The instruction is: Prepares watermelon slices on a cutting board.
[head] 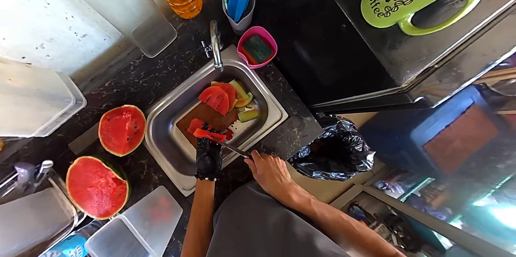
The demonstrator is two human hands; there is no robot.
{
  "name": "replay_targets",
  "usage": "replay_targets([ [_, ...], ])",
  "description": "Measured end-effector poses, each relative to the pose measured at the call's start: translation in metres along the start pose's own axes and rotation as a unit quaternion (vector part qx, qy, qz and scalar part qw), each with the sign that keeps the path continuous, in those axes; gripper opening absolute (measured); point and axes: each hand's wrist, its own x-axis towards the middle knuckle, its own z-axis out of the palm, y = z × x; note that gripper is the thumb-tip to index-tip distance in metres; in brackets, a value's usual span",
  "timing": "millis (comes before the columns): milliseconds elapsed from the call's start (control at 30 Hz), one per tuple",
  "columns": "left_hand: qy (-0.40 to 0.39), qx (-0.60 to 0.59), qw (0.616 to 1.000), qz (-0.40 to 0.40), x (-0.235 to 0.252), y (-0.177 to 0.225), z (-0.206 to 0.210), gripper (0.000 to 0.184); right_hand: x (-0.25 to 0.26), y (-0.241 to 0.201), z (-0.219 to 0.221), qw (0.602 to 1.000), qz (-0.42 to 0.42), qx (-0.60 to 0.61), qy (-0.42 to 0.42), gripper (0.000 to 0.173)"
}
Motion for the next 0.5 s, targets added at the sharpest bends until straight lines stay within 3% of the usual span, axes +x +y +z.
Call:
replay_targets([
  [67, -0.101, -0.015, 0.992, 0.08, 0.026, -0.034, -0.035, 0.03, 0.005, 0.004, 0.015, 0.998, -0.014, 0.008, 0.06, 0.05],
  [100, -0.115, -0.009, 0.989, 0.093, 0.031, -0.039, -0.043, 0.031, 0.008, 0.006, 0.022, 0.996, -0.022, 0.013, 0.088, 0.049],
  [200, 0.031, 0.03, 0.999, -0.008, 0.0, -0.001, 0.005, 0.036, 0.018, 0.01, 0.025, 0.991, -0.035, 0.087, 0.1, 0.048],
  [233, 0.046, 0.026, 0.998, -0.021, -0.009, 0.008, 0.018, 0.038, 0.022, 0.014, 0.022, 0.987, -0.035, 0.129, 0.086, 0.048],
  [333, -0.087, -0.008, 0.994, 0.059, -0.008, -0.007, -0.002, 0.041, 0.038, 0.029, 0.013, 0.976, -0.003, 0.214, 0.035, 0.052],
  [400, -0.019, -0.035, 0.999, -0.017, -0.018, 0.012, 0.016, 0.042, 0.041, 0.036, 0.003, 0.981, 0.011, 0.193, -0.015, 0.057],
  [500, 0.006, -0.055, 0.997, -0.047, -0.021, 0.025, 0.023, 0.043, 0.028, 0.034, -0.002, 0.984, -0.065, 0.164, -0.014, 0.059],
])
